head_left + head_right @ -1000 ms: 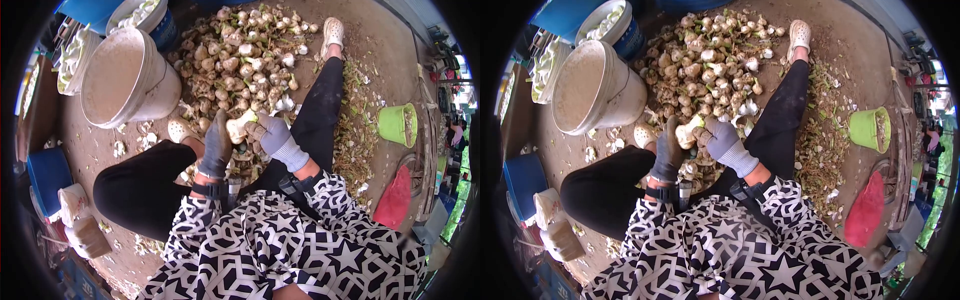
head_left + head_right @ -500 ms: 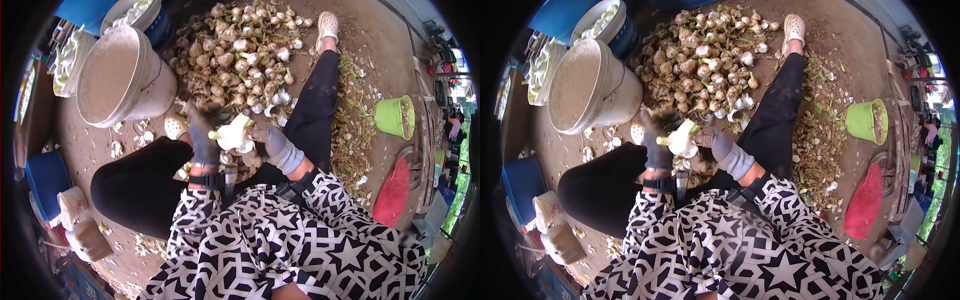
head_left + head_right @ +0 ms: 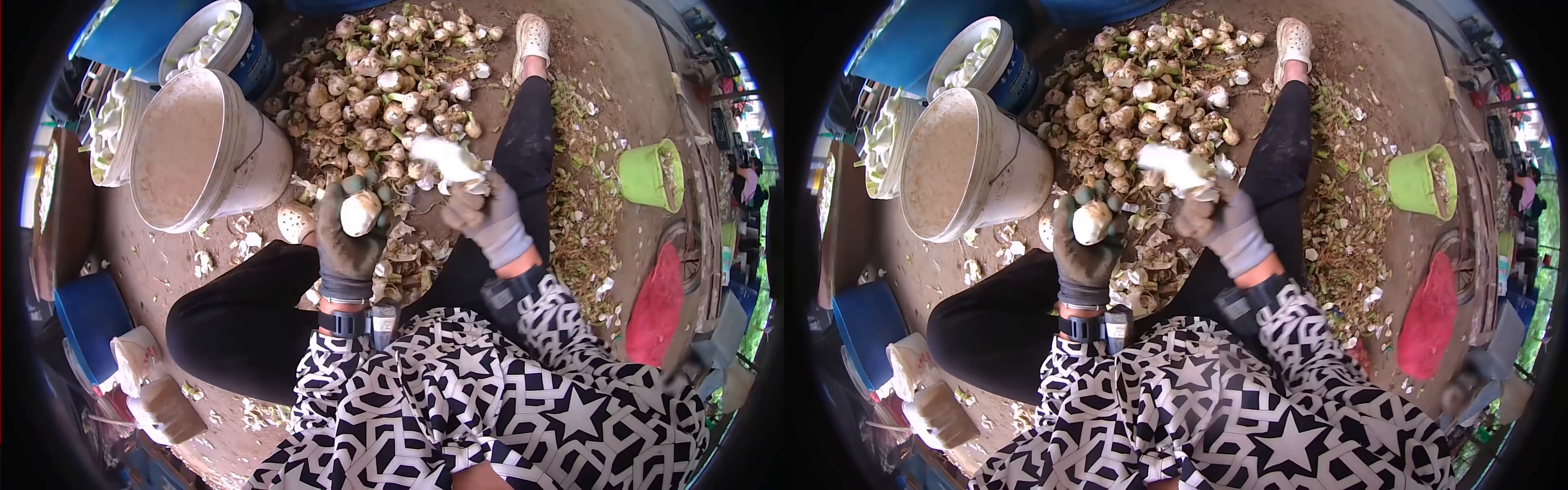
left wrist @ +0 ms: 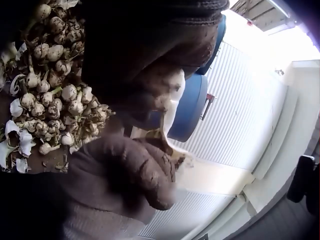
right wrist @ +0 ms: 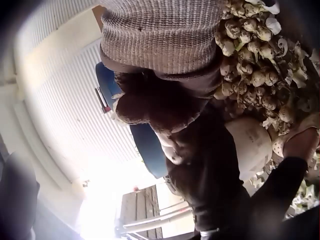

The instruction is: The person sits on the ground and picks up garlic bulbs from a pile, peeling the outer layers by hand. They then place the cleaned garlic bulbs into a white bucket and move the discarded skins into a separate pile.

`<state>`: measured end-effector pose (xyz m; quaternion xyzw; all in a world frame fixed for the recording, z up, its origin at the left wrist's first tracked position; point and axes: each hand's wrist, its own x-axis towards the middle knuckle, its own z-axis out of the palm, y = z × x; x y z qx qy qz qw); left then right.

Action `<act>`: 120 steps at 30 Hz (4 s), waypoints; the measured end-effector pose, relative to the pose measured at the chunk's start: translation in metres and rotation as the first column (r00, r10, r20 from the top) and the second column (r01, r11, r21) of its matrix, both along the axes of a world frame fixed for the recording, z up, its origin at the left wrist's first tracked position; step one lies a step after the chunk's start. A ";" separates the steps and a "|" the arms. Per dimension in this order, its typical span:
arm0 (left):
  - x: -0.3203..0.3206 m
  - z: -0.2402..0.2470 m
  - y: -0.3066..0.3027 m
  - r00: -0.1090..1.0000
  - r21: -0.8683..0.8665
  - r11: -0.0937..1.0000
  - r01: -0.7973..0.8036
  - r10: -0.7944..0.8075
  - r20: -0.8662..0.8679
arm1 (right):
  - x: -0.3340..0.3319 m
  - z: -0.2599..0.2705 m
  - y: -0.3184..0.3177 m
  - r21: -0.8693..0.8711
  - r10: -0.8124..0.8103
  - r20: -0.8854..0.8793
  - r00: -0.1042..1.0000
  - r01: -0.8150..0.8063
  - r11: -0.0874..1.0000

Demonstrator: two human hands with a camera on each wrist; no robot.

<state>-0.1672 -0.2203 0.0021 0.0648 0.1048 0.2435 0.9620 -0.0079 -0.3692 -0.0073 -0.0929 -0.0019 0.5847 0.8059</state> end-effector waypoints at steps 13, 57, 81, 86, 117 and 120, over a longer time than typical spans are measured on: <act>-0.013 -0.009 0.011 0.763 0.834 -0.368 0.412 0.639 -0.095 | -0.024 0.054 0.047 -0.212 0.433 0.722 -0.539 0.423 0.881; -0.001 0.009 0.012 0.991 -0.125 0.985 -0.117 0.124 0.050 | -0.049 0.044 0.010 -0.385 0.516 0.759 -0.397 0.364 0.848; -0.031 0.015 0.107 0.815 -0.010 0.900 -0.436 0.389 -0.430 | -0.056 -0.061 0.065 -0.832 0.356 -0.132 -0.925 0.299 0.467; -0.037 -0.054 0.099 0.621 0.364 0.911 -0.193 0.401 -0.673 | -0.068 -0.162 0.134 -0.787 0.776 0.319 -0.544 0.303 0.537; 0.000 0.017 -0.008 0.869 0.801 0.510 0.314 0.186 -0.459 | -0.026 0.001 0.025 -0.559 0.271 0.754 0.599 0.366 0.744; -0.002 0.027 -0.007 0.843 0.528 0.750 0.400 -0.075 -0.532 | -0.022 0.020 0.016 -0.493 0.229 0.696 0.680 0.221 0.842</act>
